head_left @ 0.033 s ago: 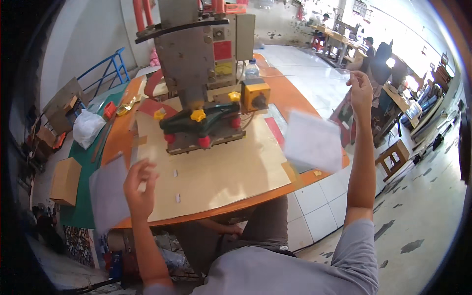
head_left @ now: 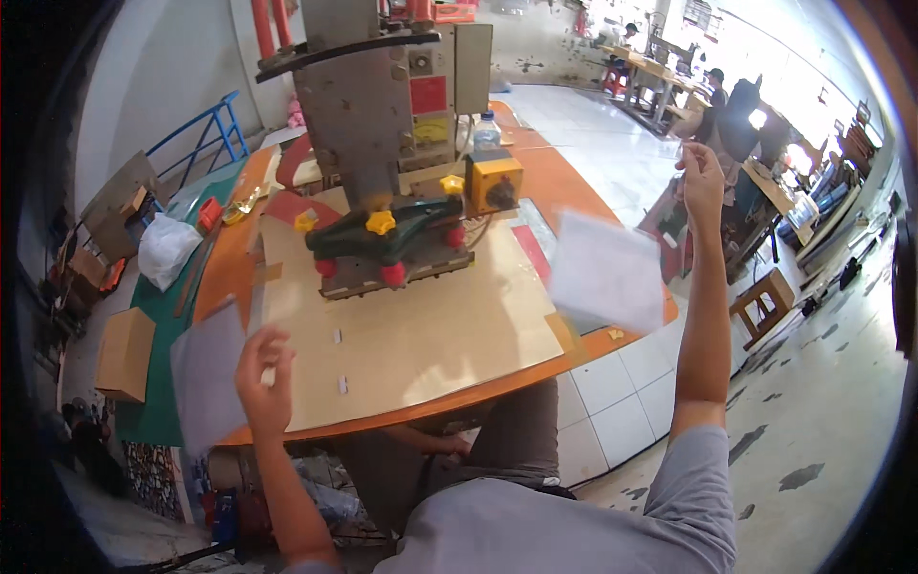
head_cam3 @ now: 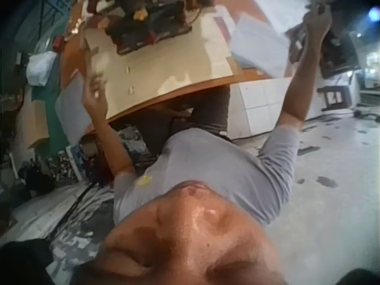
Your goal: The person picks up plastic sheets one at a time and places them on a work surface under a machine, aligns the sheet edges by hand, and retrieves the sheet once the machine has completed its press cycle.
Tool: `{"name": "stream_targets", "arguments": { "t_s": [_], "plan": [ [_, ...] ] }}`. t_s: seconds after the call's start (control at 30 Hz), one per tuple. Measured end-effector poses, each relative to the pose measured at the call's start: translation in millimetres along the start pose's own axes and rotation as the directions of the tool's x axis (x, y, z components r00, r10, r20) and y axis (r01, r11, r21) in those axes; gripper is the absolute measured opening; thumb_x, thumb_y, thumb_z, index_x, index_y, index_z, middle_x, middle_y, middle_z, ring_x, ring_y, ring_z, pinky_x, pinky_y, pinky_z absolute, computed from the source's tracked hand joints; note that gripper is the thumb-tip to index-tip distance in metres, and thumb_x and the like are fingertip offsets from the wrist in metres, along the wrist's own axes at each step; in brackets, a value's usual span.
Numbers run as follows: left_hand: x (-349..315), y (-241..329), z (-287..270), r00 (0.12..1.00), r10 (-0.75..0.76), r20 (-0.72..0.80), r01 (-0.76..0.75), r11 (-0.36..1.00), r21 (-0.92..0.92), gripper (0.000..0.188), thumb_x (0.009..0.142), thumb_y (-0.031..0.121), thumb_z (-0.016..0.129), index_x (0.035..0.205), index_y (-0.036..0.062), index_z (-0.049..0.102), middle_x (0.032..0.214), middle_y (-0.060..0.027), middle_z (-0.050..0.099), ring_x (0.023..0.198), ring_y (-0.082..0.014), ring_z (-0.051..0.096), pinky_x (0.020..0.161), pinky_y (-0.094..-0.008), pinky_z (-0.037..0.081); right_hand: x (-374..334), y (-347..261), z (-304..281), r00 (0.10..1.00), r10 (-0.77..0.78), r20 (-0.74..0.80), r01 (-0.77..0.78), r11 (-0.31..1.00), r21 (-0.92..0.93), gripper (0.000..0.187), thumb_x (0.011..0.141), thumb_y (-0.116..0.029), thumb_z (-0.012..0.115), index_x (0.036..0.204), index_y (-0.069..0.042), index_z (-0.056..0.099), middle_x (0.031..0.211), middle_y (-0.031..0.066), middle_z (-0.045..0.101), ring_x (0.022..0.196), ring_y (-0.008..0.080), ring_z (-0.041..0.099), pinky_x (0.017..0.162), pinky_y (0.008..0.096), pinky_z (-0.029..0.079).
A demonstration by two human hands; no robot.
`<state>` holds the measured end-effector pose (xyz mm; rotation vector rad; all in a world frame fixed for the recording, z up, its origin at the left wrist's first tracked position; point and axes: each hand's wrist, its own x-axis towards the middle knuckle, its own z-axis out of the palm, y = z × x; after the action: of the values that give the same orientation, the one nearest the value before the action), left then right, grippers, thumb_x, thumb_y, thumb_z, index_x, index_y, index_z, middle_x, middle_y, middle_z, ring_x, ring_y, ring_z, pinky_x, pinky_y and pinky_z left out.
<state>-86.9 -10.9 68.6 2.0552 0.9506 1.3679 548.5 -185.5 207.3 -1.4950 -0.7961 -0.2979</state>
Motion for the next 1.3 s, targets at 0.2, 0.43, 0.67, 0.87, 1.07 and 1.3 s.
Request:
{"name": "stream_targets", "arguments": {
  "t_s": [0.2, 0.43, 0.67, 0.87, 1.07, 1.3],
  "plan": [
    [-97.1, -94.3, -89.7, 0.948, -0.231, -0.217, 0.313, 0.797, 0.517, 0.043, 0.1, 0.013, 0.069, 0.141, 0.0004, 0.06, 0.136, -0.0173, 0.065, 0.126, -0.0324, 0.061, 0.108, -0.0445, 0.047, 24.7, 199.2, -32.7, 0.988, 0.151, 0.014, -0.151, 0.988, -0.022, 0.022, 0.107, -0.02, 0.062, 0.117, -0.001, 0.066, 0.082, 0.0048, 0.065, 0.052, 0.0075, 0.051, 0.045, 0.0263, 0.04],
    [-110.9, -124.8, -95.6, 0.938, -0.342, -0.046, 0.29, 0.709, 0.643, 0.046, 0.103, 0.02, 0.065, 0.146, 0.0055, 0.059, 0.157, -0.015, 0.052, 0.146, -0.0365, 0.046, 0.123, -0.0494, 0.035, -13.6, 341.5, -59.4, 0.995, 0.046, -0.093, -0.08, 0.911, -0.405, 0.017, 0.104, -0.02, 0.066, 0.11, -0.005, 0.068, 0.086, 0.0037, 0.069, 0.062, 0.0111, 0.062, 0.052, 0.0285, 0.049],
    [-110.0, -118.5, -109.8, 0.938, -0.345, 0.0, 0.261, 0.708, 0.656, 0.039, 0.101, 0.016, 0.066, 0.138, 0.0032, 0.065, 0.156, -0.0126, 0.056, 0.146, -0.0356, 0.048, 0.122, -0.0474, 0.037, -25.8, 313.5, -37.8, 0.956, 0.265, -0.123, -0.292, 0.861, -0.417, 0.019, 0.104, -0.022, 0.064, 0.115, -0.007, 0.069, 0.091, 0.0068, 0.072, 0.073, 0.0174, 0.069, 0.063, 0.0351, 0.056],
    [-97.2, -108.5, -111.8, 0.946, -0.325, -0.007, 0.261, 0.748, 0.61, 0.027, 0.099, 0.014, 0.069, 0.123, 0.0014, 0.073, 0.133, -0.013, 0.069, 0.126, -0.0346, 0.063, 0.107, -0.043, 0.05, -43.5, 277.2, -25.2, 0.988, 0.145, -0.048, -0.129, 0.626, -0.769, 0.051, 0.098, -0.047, 0.068, 0.138, -0.016, 0.065, 0.139, 0.0183, 0.063, 0.132, 0.0388, 0.057, 0.11, 0.0502, 0.045],
    [-88.6, -115.7, -119.8, 0.981, -0.189, -0.044, 0.165, 0.693, 0.702, 0.016, 0.099, 0.014, 0.069, 0.106, 0.0002, 0.073, 0.107, -0.0142, 0.071, 0.1, -0.0355, 0.067, 0.09, -0.0421, 0.053, -187.4, 127.1, 24.2, 0.951, -0.195, 0.239, 0.275, 0.889, -0.366, 0.029, 0.104, -0.012, 0.062, 0.129, 0.002, 0.066, 0.129, 0.0171, 0.067, 0.126, 0.0331, 0.061, 0.112, 0.0428, 0.043],
    [-76.6, -122.4, -123.3, 0.801, -0.585, -0.13, 0.595, 0.752, 0.284, 0.015, 0.102, 0.014, 0.07, 0.101, -0.0002, 0.071, 0.1, -0.0062, 0.074, 0.091, -0.0138, 0.066, 0.085, -0.0304, 0.052, -357.1, 65.8, 49.0, 0.855, -0.16, 0.494, 0.337, 0.895, -0.294, 0.037, 0.102, -0.014, 0.063, 0.138, -0.003, 0.062, 0.146, 0.0173, 0.06, 0.14, 0.0371, 0.051, 0.118, 0.049, 0.036]
  ]
}}
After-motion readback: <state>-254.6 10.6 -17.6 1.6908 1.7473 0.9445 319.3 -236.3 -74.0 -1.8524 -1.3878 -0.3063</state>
